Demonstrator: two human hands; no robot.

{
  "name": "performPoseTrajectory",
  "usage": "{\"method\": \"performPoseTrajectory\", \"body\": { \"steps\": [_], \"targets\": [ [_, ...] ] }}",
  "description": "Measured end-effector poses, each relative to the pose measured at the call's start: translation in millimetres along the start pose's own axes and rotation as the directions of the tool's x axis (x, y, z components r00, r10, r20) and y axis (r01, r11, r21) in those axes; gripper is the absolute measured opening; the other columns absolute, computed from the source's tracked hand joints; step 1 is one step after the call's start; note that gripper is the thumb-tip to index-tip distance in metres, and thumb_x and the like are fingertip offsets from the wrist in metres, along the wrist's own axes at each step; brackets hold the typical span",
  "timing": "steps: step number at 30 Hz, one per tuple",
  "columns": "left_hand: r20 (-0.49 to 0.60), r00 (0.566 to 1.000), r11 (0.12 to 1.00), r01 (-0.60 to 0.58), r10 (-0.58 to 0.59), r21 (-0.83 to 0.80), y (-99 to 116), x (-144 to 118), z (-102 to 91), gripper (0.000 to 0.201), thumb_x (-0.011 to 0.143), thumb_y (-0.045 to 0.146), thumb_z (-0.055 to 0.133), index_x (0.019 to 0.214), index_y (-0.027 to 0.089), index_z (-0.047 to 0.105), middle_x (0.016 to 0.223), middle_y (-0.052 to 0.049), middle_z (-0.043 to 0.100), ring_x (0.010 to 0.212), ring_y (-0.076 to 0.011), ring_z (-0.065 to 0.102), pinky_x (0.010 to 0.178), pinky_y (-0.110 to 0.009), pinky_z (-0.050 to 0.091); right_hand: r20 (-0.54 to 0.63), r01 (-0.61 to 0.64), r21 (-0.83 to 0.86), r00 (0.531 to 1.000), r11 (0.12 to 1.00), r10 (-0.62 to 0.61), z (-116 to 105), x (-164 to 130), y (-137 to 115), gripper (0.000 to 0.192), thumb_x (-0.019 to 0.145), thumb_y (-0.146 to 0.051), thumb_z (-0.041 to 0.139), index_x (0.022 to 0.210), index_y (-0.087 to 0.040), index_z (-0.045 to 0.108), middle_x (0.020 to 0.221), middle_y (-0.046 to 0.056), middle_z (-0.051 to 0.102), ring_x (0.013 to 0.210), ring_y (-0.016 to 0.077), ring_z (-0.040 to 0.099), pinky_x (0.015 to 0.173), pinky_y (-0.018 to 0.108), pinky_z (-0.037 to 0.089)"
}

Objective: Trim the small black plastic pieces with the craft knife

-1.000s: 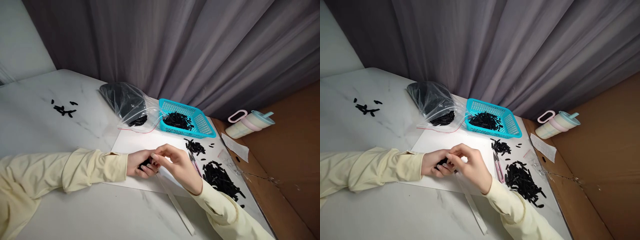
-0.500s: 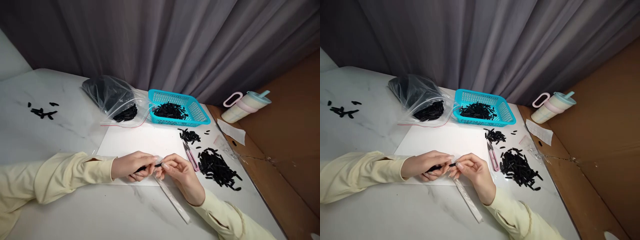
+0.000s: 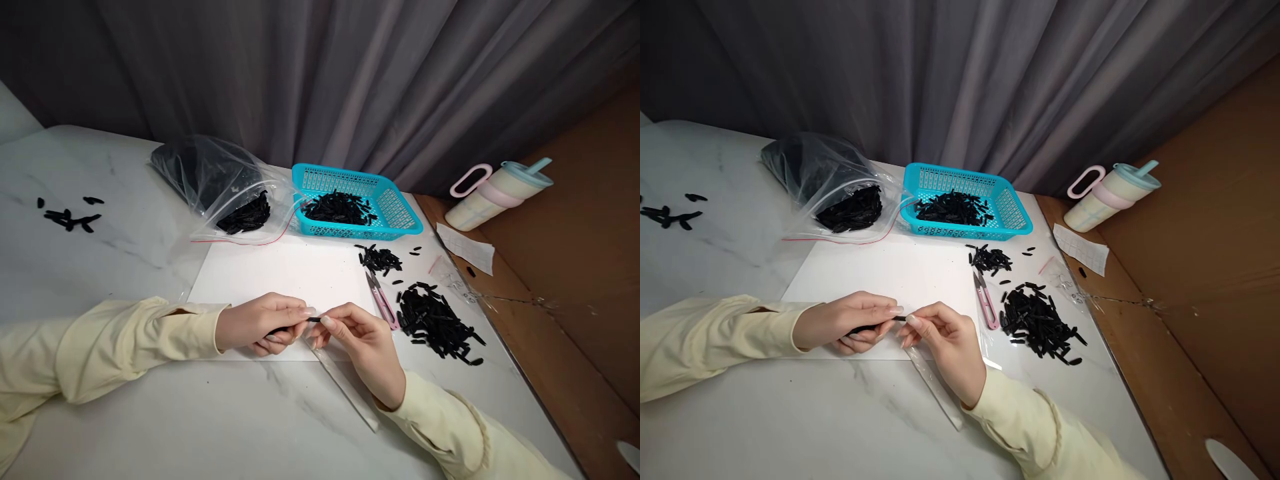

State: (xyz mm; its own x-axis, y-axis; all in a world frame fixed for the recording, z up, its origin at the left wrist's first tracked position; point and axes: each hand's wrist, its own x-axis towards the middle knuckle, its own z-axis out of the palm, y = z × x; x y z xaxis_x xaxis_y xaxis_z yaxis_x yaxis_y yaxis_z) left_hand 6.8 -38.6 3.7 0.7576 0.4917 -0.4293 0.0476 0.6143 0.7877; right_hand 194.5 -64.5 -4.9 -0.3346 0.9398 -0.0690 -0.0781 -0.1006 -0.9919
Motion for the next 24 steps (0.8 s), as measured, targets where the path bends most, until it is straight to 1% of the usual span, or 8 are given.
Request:
{"method": "performPoseTrajectory", "body": {
  "steps": [8, 11, 13, 15, 17, 19, 21, 24],
  "targets": [
    [-0.007, 1.000, 1.000, -0.011, 0.011, -0.011, 1.5, 0.1, 0.7, 0.043, 0.087, 0.049, 0.042, 0.060, 0.015, 0.040, 0.045, 0.008, 0.028, 0.035, -0.0019, 0.017, 0.030, -0.014, 0.011, 0.037, -0.004, -0.050, 0.999, 0.999, 0.005, 0.6, -1.2, -1.4, 0.020, 0.085, -0.031, 0.056, 0.074, -0.015, 0.058, 0.065, 0.002, 0.066, 0.054, 0.0100, 0.059, 0.057, 0.024, 0.048],
    [0.000, 1.000, 1.000, -0.013, 0.013, -0.015, 1.3, 0.1, 1.2, 0.040, 0.087, 0.046, 0.043, 0.062, 0.015, 0.042, 0.045, 0.008, 0.028, 0.035, -0.0020, 0.016, 0.030, -0.014, 0.011, 0.054, -0.016, -0.082, 0.998, 0.996, 0.020, 0.7, -1.2, -1.2, 0.020, 0.085, -0.032, 0.056, 0.075, -0.015, 0.058, 0.066, 0.002, 0.065, 0.056, 0.0106, 0.060, 0.058, 0.025, 0.049],
    [0.001, 1.000, 1.000, -0.016, 0.016, -0.016, 0.5, 0.0, 1.5, 0.036, 0.086, 0.045, 0.045, 0.065, 0.016, 0.043, 0.046, 0.009, 0.029, 0.035, -0.0020, 0.016, 0.030, -0.013, 0.011, 0.045, 0.005, -0.100, 0.999, 0.995, 0.000, 1.2, -1.4, -0.3, 0.015, 0.083, -0.031, 0.058, 0.079, -0.016, 0.058, 0.070, 0.002, 0.065, 0.061, 0.0118, 0.062, 0.060, 0.025, 0.050],
    [-0.004, 1.000, 1.000, -0.016, 0.016, -0.003, -0.3, 0.0, 1.8, 0.036, 0.085, 0.046, 0.047, 0.065, 0.016, 0.043, 0.046, 0.009, 0.029, 0.035, -0.0020, 0.017, 0.030, -0.013, 0.012, 0.038, 0.059, -0.120, 0.998, 0.991, -0.054, 1.7, -1.9, 0.7, 0.011, 0.081, -0.027, 0.061, 0.085, -0.017, 0.057, 0.076, 0.002, 0.065, 0.069, 0.0131, 0.064, 0.064, 0.026, 0.051],
    [-0.011, 1.000, 1.000, -0.010, 0.010, 0.027, -0.7, 0.2, 2.0, 0.038, 0.084, 0.047, 0.049, 0.063, 0.016, 0.043, 0.045, 0.009, 0.028, 0.035, -0.0020, 0.018, 0.031, -0.013, 0.012, 0.065, 0.117, -0.134, 0.992, 0.984, -0.110, 2.0, -2.6, 1.4, 0.013, 0.080, -0.022, 0.062, 0.092, -0.019, 0.056, 0.082, 0.002, 0.065, 0.075, 0.0133, 0.064, 0.068, 0.026, 0.051],
    [-0.020, 1.000, 0.999, -0.005, 0.006, 0.047, -0.4, 0.7, 2.1, 0.041, 0.081, 0.050, 0.052, 0.061, 0.016, 0.042, 0.045, 0.009, 0.027, 0.035, -0.0019, 0.017, 0.031, -0.014, 0.012, 0.110, 0.140, -0.133, 0.986, 0.981, -0.126, 1.6, -3.2, 1.5, 0.019, 0.082, -0.019, 0.060, 0.100, -0.021, 0.055, 0.082, 0.001, 0.064, 0.073, 0.0118, 0.063, 0.068, 0.025, 0.051],
    [-0.025, 1.000, 0.999, -0.005, 0.007, 0.048, 0.2, 1.3, 1.7, 0.046, 0.078, 0.055, 0.053, 0.058, 0.016, 0.039, 0.044, 0.009, 0.025, 0.035, -0.0018, 0.016, 0.031, -0.015, 0.011, 0.111, 0.135, -0.101, 0.986, 0.986, -0.123, 0.4, -3.0, 0.7, 0.026, 0.084, -0.018, 0.057, 0.109, -0.023, 0.055, 0.081, 0.000, 0.063, 0.068, 0.0098, 0.061, 0.065, 0.024, 0.051],
    [-0.026, 1.000, 0.999, 0.007, -0.005, 0.052, 0.0, 1.8, 0.6, 0.055, 0.074, 0.063, 0.052, 0.053, 0.017, 0.029, 0.044, 0.009, 0.021, 0.035, -0.0015, 0.015, 0.031, -0.016, 0.009, 0.066, 0.124, -0.044, 0.990, 0.991, -0.121, -1.8, -0.7, -1.6, 0.023, 0.085, -0.018, 0.056, 0.107, -0.022, 0.061, 0.081, 0.000, 0.064, 0.068, 0.0098, 0.062, 0.063, 0.023, 0.050]
  ]
}}
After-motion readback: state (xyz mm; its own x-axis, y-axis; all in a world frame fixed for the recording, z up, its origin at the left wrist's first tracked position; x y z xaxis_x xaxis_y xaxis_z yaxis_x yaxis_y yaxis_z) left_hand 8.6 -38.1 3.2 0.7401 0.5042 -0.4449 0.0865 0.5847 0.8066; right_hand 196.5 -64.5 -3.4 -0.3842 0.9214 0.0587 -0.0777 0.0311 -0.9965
